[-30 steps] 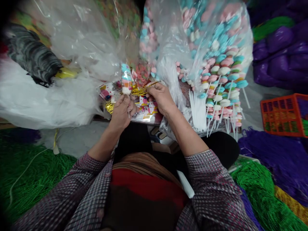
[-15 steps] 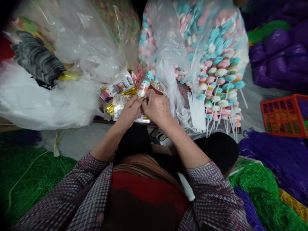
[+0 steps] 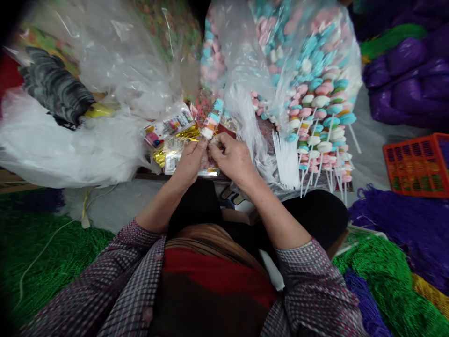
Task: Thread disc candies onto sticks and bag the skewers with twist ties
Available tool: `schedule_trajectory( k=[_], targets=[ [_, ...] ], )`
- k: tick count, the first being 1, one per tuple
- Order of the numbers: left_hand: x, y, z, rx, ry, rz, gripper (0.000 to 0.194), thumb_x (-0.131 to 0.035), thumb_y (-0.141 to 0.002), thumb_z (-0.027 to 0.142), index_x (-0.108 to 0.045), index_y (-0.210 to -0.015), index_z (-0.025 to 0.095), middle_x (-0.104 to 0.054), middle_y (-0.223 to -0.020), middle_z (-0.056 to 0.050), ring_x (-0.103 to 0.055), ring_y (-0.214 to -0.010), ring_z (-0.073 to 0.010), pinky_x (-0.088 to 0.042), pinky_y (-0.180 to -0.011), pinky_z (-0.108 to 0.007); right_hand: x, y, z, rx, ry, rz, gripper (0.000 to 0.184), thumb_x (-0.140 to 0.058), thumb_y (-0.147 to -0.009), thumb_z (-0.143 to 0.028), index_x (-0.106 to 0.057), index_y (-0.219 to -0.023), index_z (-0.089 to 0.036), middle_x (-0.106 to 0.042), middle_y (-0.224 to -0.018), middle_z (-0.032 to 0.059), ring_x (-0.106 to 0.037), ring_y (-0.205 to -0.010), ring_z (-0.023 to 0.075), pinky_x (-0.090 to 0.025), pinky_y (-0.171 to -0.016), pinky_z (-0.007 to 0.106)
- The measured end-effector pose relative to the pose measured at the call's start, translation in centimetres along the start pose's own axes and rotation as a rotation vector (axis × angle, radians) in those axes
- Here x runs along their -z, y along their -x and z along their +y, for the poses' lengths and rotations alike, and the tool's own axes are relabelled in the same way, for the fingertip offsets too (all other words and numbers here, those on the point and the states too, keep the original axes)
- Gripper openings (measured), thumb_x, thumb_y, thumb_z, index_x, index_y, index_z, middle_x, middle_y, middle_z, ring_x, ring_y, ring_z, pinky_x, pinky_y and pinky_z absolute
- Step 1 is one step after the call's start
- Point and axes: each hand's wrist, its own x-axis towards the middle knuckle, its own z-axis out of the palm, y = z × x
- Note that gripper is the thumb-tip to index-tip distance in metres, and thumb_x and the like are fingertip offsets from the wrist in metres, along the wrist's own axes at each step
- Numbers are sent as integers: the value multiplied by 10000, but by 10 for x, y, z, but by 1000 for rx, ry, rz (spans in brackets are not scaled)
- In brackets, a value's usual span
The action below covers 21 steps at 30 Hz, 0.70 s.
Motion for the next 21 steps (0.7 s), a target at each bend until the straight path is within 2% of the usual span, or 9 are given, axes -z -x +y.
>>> schedule_trajectory(
  k=[3,7,11,14,17,21],
  targets=[
    [-2,2,-2,-13,95,44,459,-685,-912,626,-536,-732,230,-389,-549,54,-464,-498,-112,-367,-500,-259,-1,4,7,-29,-222,66,180,-628,-906,-369,-637,-797,-226,-624,-691,-10,-568,-675,153,-437,-655,285],
    [-6,5,-1,-32,96,51,452,-722,-897,601,-540,-721,227,-401,-540,61,-464,-501,-102,-349,-495,-248,-3,9,3,-87,-238,154,198,-659,-879,-364,-606,-741,-232,-569,-635,-33,-519,-617,130,-414,-622,272],
    [-12,9,9,26,151,28,533,-706,-902,620,-465,-649,218,-330,-493,88,-344,-409,-61,-273,-422,-230,-2,14,-1,-106,-271,165,192,-669,-872,-361,-631,-742,-224,-590,-642,-33,-504,-604,120,-417,-627,272],
    [-16,14,21,126,255,-45,577,-596,-968,647,-466,-621,205,-279,-450,105,-251,-355,-39,-269,-389,-208,0,17,1,-121,-408,142,180,-708,-863,-377,-691,-781,-218,-667,-728,-15,-569,-680,132,-481,-715,289],
    [-18,19,31,218,325,-171,615,-490,-1024,639,-501,-601,192,-228,-412,113,-213,-320,-34,-313,-387,-194,3,20,5,-177,-589,94,229,-787,-819,-409,-685,-752,-215,-682,-749,-12,-610,-727,138,-525,-811,319],
    [-18,28,42,353,348,-343,637,-455,-1048,599,-506,-560,192,-181,-391,109,-208,-284,-43,-352,-382,-199,12,24,10,-243,-763,7,348,-867,-747,-527,-687,-769,-230,-702,-783,-11,-642,-762,154,-559,-860,351]
  ],
)
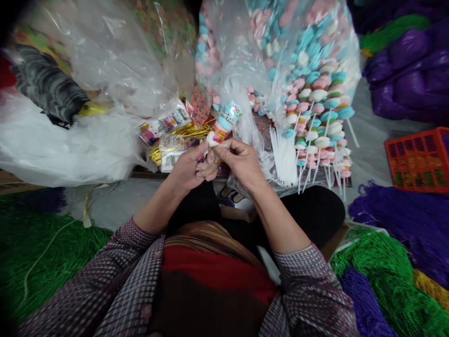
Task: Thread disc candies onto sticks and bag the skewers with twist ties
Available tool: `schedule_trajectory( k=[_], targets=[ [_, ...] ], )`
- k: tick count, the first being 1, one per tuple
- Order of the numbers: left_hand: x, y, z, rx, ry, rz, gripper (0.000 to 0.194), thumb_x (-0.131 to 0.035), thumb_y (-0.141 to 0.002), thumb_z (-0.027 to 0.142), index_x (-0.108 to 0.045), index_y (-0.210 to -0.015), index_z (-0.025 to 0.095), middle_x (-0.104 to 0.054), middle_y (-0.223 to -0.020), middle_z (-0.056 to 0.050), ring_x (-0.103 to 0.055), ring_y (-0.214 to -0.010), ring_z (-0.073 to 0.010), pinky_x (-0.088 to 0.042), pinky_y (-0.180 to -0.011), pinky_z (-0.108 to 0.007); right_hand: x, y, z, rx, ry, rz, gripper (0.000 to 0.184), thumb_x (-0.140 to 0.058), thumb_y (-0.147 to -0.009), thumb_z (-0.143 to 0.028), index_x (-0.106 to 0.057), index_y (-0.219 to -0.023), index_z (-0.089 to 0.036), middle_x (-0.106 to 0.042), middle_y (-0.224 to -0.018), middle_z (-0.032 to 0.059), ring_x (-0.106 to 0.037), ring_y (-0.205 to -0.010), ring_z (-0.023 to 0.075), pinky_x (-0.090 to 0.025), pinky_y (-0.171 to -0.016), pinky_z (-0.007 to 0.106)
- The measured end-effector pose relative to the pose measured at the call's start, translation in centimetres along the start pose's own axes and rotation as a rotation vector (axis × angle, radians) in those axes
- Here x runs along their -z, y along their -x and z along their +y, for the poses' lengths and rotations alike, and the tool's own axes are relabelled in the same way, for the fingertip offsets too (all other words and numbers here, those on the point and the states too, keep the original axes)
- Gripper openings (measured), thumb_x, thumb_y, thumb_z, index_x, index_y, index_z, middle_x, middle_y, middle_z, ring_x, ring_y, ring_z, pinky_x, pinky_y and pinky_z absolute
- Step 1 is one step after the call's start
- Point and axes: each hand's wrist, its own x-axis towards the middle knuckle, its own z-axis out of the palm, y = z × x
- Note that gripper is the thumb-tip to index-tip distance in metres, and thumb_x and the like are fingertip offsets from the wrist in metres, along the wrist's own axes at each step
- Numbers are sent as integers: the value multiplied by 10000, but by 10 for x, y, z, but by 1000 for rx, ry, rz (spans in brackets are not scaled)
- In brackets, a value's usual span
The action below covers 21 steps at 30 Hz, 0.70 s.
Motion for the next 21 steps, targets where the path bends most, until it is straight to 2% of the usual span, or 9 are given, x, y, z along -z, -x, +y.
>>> schedule_trajectory(
  k=[2,4,6,7,9,12,15,17,21],
  targets=[
    [-1,4,1,103,3,-90,661,-415,-1068,557,-499,-524,190,-161,-383,101,-198,-274,-48,-355,-372,-206,7,2,-2,-10,-39,-54,394,-922,-673,-538,-717,-839,-246,-742,-898,-2,-678,-875,172,-564,-916,356],
    [-1,7,0,200,12,-172,686,-357,-1087,510,-489,-494,191,-146,-376,92,-183,-270,-54,-355,-362,-213,14,3,-2,-27,-60,-166,419,-942,-646,-534,-743,-882,-252,-760,-988,8,-693,-978,188,-559,-965,362],
    [0,7,-2,255,32,-224,686,-338,-1090,489,-488,-489,194,-147,-375,87,-174,-271,-58,-360,-356,-217,20,3,0,-62,-69,-267,398,-925,-665,-560,-753,-832,-243,-762,-948,15,-701,-964,195,-564,-957,372],
    [0,7,-3,265,45,-239,673,-353,-1086,493,-497,-500,195,-154,-377,88,-172,-272,-58,-364,-356,-217,21,4,1,-77,-74,-275,399,-920,-664,-576,-751,-790,-238,-756,-896,14,-702,-915,195,-571,-931,377],
    [0,7,-5,251,76,-248,618,-415,-1072,506,-545,-554,195,-168,-392,97,-171,-280,-56,-365,-358,-210,21,4,5,-78,-100,-202,408,-923,-649,-594,-742,-725,-236,-734,-794,4,-680,-798,182,-576,-871,375],
    [-3,6,-5,194,103,-230,486,-486,-1062,468,-622,-686,192,-202,-430,111,-194,-304,-54,-361,-371,-192,16,3,8,-10,-142,-27,369,-929,-667,-546,-724,-681,-239,-690,-705,-21,-625,-697,149,-558,-848,349],
    [-5,3,-6,51,54,-139,408,-508,-1064,401,-597,-725,194,-239,-461,114,-214,-332,-56,-355,-394,-188,11,2,11,86,-70,97,307,-901,-726,-486,-717,-697,-241,-677,-714,-31,-614,-713,141,-534,-876,338],
    [-6,-2,-8,-90,-49,-25,392,-522,-1061,379,-564,-713,203,-254,-469,113,-219,-352,-65,-345,-415,-201,9,2,13,158,26,155,281,-871,-762,-479,-724,-728,-242,-693,-764,-21,-629,-766,155,-523,-900,347],
    [-4,-12,-12,-402,-467,270,341,-684,-974,232,-526,-673,209,-379,-525,79,-322,-460,-90,-309,-523,-232,8,1,17,209,159,209,303,-803,-815,-540,-735,-793,-246,-717,-840,-2,-645,-842,181,-524,-925,369]
  ],
)
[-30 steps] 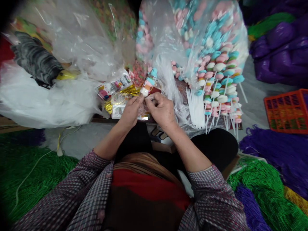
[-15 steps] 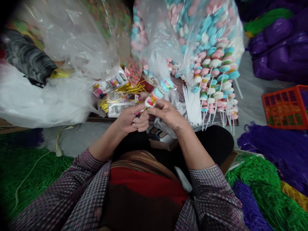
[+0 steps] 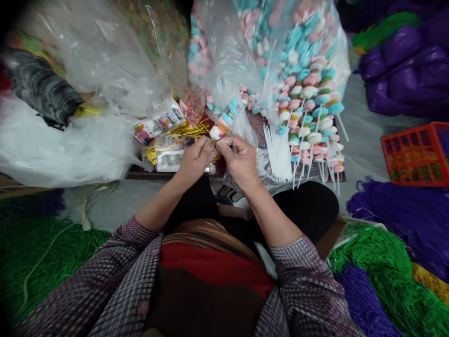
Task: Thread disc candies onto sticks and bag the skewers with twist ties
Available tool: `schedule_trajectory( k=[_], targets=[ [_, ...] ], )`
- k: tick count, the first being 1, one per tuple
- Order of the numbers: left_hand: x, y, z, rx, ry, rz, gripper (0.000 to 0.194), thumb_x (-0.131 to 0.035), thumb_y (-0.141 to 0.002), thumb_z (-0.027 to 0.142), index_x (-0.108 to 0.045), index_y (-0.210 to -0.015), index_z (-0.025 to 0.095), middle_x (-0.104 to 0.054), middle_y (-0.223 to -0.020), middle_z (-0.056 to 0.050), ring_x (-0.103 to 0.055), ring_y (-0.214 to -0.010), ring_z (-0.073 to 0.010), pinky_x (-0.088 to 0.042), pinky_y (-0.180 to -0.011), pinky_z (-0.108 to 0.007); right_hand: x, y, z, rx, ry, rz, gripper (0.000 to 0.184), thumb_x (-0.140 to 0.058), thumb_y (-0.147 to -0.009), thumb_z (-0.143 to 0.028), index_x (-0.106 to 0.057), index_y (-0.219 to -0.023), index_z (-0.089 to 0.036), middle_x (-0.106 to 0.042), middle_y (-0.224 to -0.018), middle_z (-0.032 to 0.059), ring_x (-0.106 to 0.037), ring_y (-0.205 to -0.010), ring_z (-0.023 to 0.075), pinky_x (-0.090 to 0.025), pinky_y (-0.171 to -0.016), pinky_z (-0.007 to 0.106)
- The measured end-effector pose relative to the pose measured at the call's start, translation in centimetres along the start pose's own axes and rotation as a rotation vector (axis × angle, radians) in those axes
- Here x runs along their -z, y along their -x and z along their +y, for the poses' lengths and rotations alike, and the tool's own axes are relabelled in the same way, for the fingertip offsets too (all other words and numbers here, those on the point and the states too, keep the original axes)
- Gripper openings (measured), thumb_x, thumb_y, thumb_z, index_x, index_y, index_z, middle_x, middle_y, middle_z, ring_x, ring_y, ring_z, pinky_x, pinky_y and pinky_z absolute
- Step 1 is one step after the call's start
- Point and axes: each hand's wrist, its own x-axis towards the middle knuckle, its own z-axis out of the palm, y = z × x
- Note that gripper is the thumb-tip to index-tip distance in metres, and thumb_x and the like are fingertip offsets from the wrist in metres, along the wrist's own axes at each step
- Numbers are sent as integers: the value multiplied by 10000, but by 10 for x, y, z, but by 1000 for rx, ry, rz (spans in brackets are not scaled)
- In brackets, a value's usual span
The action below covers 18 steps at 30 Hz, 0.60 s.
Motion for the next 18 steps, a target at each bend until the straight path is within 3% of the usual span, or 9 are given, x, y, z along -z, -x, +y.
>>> schedule_trajectory(
  k=[4,11,15,18],
  targets=[
    [0,-1,3,-128,-255,123,330,-706,-913,67,-532,-672,210,-453,-583,57,-380,-545,-118,-275,-620,-270,0,0,-2,-48,41,-30,298,-780,-823,-536,-743,-858,-242,-714,-866,-4,-622,-834,168,-523,-886,346],
    [3,6,-1,-109,-274,-24,282,-654,-943,114,-559,-698,217,-484,-568,56,-418,-559,-125,-329,-642,-257,6,1,-22,54,283,-23,144,-657,-870,-332,-685,-784,-220,-579,-669,-31,-484,-628,126,-416,-639,283],
    [4,0,2,-132,-35,-142,114,-656,-972,309,-684,-901,224,-685,-825,3,-640,-845,-153,-482,-809,-251,6,11,-31,157,398,-49,99,-574,-847,-237,-640,-774,-224,-625,-706,-9,-540,-660,145,-435,-670,300],
    [1,-1,26,-115,255,-179,337,-534,-1034,494,-712,-941,224,-722,-901,-36,-705,-971,-183,-541,-869,-297,3,18,-30,247,503,-127,100,-550,-801,-178,-629,-762,-226,-673,-759,12,-585,-718,162,-471,-741,315]
  ],
)
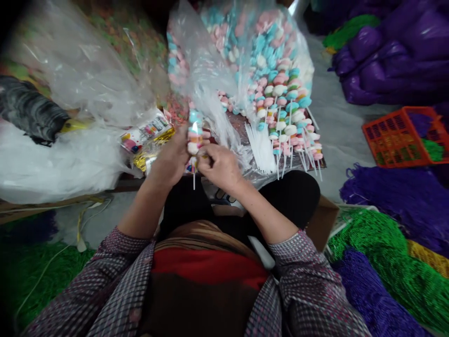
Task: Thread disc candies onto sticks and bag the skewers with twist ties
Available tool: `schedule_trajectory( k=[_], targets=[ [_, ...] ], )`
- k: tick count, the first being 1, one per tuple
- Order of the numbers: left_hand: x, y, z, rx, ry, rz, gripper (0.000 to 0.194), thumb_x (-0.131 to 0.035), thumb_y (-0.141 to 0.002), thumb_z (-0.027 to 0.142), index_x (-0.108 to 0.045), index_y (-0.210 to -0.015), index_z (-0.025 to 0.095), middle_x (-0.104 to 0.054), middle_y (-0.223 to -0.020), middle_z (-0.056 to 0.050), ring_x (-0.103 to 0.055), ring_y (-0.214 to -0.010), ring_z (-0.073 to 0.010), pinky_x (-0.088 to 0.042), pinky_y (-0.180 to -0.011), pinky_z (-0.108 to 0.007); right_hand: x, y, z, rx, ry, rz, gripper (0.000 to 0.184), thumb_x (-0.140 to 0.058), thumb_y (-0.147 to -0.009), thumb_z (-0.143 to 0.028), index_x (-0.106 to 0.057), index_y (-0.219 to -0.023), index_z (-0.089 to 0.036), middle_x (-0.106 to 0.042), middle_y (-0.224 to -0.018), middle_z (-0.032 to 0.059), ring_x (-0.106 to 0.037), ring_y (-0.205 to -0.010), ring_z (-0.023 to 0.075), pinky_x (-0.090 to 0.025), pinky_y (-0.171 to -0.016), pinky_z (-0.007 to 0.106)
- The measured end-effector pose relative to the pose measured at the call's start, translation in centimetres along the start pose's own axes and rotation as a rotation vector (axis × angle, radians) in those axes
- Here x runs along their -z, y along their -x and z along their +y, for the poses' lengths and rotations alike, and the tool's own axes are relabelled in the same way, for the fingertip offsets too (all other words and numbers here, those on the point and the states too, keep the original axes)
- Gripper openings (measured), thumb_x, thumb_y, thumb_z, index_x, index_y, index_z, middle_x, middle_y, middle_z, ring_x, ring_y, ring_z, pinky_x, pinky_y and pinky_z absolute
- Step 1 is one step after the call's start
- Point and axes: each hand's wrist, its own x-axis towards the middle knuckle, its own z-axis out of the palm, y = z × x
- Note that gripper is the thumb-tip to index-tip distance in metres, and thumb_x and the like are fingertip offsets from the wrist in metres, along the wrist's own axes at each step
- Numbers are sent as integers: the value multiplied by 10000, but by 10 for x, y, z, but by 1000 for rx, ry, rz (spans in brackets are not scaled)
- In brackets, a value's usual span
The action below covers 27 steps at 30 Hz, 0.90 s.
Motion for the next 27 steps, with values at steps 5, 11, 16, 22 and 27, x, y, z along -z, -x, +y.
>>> schedule_trajectory(
  k=[5,11,16,22,27],
  targets=[
    [-12,24,31,-174,-53,-19,673,-463,-1001,694,-720,-619,203,-653,-588,-43,-703,-697,-183,-600,-879,-375,11,-10,-1,-89,3,56,85,-563,-814,-173,-622,-771,-217,-658,-745,4,-563,-691,143,-466,-719,288],
    [-2,21,0,161,-134,-122,691,-483,-927,800,-715,-711,186,-563,-462,-5,-532,-426,-130,-474,-461,-259,31,-7,-25,32,-93,96,134,-528,-884,-191,-638,-810,-205,-634,-719,-13,-541,-668,111,-448,-689,251],
    [4,12,20,199,-7,-206,731,-510,-866,857,-733,-714,179,-295,-312,75,-263,-291,-74,-334,-374,-232,29,8,-18,182,-29,-72,160,-513,-865,-156,-651,-791,-187,-650,-733,-8,-551,-686,101,-450,-717,248],
    [2,26,6,351,-352,-310,710,-551,-861,835,-661,-630,174,-442,-353,32,-391,-333,-80,-364,-426,-240,43,4,-13,147,-64,35,186,-527,-923,-184,-683,-822,-193,-711,-811,12,-604,-735,114,-480,-753,267],
    [-9,21,-14,266,-124,-168,547,-729,-776,733,-666,-745,190,-447,-418,87,-337,-327,-58,-308,-374,-213,50,17,2,41,-229,-94,172,-628,-942,-279,-704,-806,-206,-707,-792,12,-628,-736,134,-507,-782,299]
  ],
)
